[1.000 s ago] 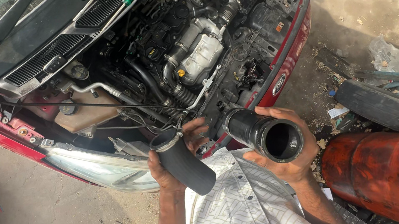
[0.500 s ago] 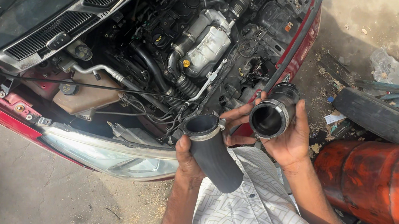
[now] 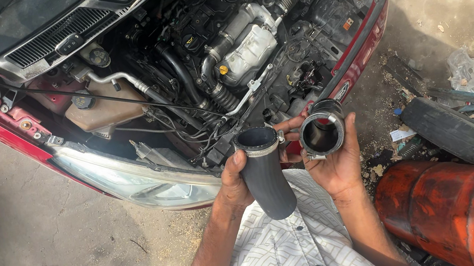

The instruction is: The person removes a rubber hose from the car engine bay, splits it into two pieces, and then reassembles and reinstalls the hose. The person uses a screwdriver to tighten the hose clamps during the process.

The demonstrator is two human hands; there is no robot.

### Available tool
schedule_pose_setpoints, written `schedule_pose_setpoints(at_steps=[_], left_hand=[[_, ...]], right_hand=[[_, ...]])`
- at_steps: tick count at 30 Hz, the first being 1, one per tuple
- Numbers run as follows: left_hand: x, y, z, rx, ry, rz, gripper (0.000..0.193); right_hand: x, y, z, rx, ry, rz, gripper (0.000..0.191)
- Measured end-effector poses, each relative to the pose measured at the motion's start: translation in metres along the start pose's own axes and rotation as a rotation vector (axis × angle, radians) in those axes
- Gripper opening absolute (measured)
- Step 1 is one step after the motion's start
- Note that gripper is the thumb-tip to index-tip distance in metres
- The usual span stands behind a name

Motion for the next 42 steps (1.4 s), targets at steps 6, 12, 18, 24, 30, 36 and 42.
schedule_pose_setpoints(at_steps=[6,12,18,24,30,36,42], left_hand=[[0.032,0.006,0.028,-0.079,0.092,0.070,0.085],[0.063,0.004,0.056,-0.129,0.041,0.141,0.080],[0.063,0.009,0.074,-0.116,-0.043,0.103,0.076],[0.066,0.012,0.083,-0.110,-0.038,0.085,0.074],[0.074,0.012,0.092,-0.172,0.037,0.102,0.074],[0.096,0.006,0.131,-0.303,0.175,0.129,0.075],[0.124,0.016,0.177,-0.418,0.288,0.192,0.076]], right_hand=[[0.005,0.003,0.019,-0.254,0.137,0.119,0.076],[0.022,0.001,0.018,-0.245,0.334,0.263,0.071],[0.009,-0.003,0.011,-0.190,0.428,0.154,0.067],[0.001,-0.009,0.034,-0.304,0.501,0.108,0.060],[0.007,-0.015,0.049,-0.291,0.482,0.306,0.053],[-0.015,-0.023,0.064,-0.188,0.744,0.273,0.051],[-0.039,-0.022,0.072,0.092,1.184,0.141,0.059]])
Point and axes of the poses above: each hand's wrist, its own y-axis away from the middle knuckle, its own z-axis out of the back of the hand, x = y × z, the point moved 8 cm from there along -y, towards the middle knuckle, and after that the axes turned 4 degrees about z, right-handed, at the moved point
